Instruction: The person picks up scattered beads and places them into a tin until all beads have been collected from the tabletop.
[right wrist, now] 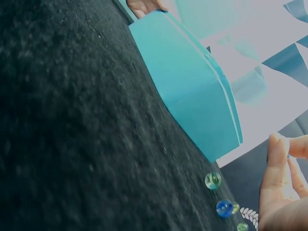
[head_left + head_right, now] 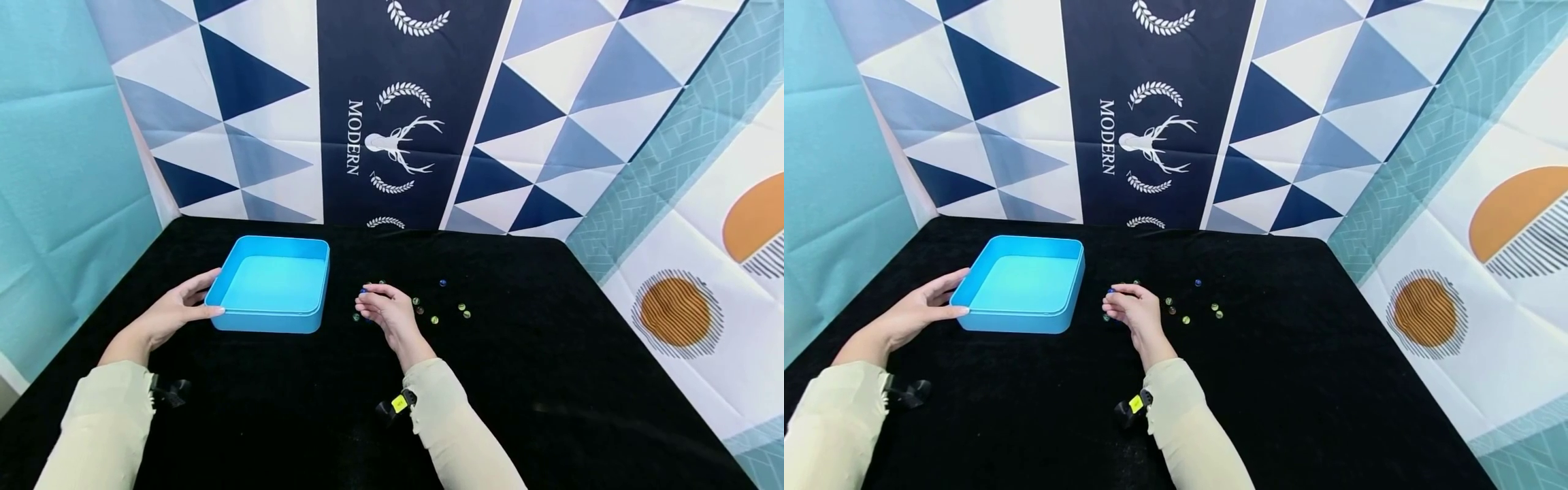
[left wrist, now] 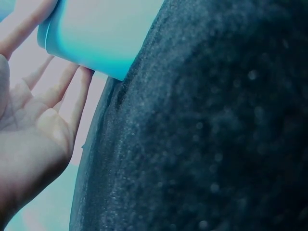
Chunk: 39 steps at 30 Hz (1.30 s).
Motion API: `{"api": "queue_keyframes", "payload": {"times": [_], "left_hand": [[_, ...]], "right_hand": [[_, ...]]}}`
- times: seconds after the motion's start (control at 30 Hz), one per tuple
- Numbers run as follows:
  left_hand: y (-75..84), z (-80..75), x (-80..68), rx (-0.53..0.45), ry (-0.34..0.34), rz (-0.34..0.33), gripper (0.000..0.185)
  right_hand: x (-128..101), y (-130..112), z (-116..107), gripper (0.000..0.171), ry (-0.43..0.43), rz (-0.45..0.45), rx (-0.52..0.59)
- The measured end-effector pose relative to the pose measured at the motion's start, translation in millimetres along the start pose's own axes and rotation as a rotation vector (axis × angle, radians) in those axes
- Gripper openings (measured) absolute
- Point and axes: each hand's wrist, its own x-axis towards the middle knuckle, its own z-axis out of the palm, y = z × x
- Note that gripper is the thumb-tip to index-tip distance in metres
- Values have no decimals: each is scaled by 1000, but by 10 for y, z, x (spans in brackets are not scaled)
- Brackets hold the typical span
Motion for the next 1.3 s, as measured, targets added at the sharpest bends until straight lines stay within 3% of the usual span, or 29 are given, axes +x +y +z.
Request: {"api": "queue_keyframes", "payload": {"times": [1.03, 1.3], "left_hand": [[-12, 6, 15, 5, -4, 9, 85], [-20, -14, 24, -1, -7, 13, 85]], "right_hand": [[35, 94, 559, 23, -125, -14, -36], [75, 88, 686, 23, -115, -7, -52]]}}
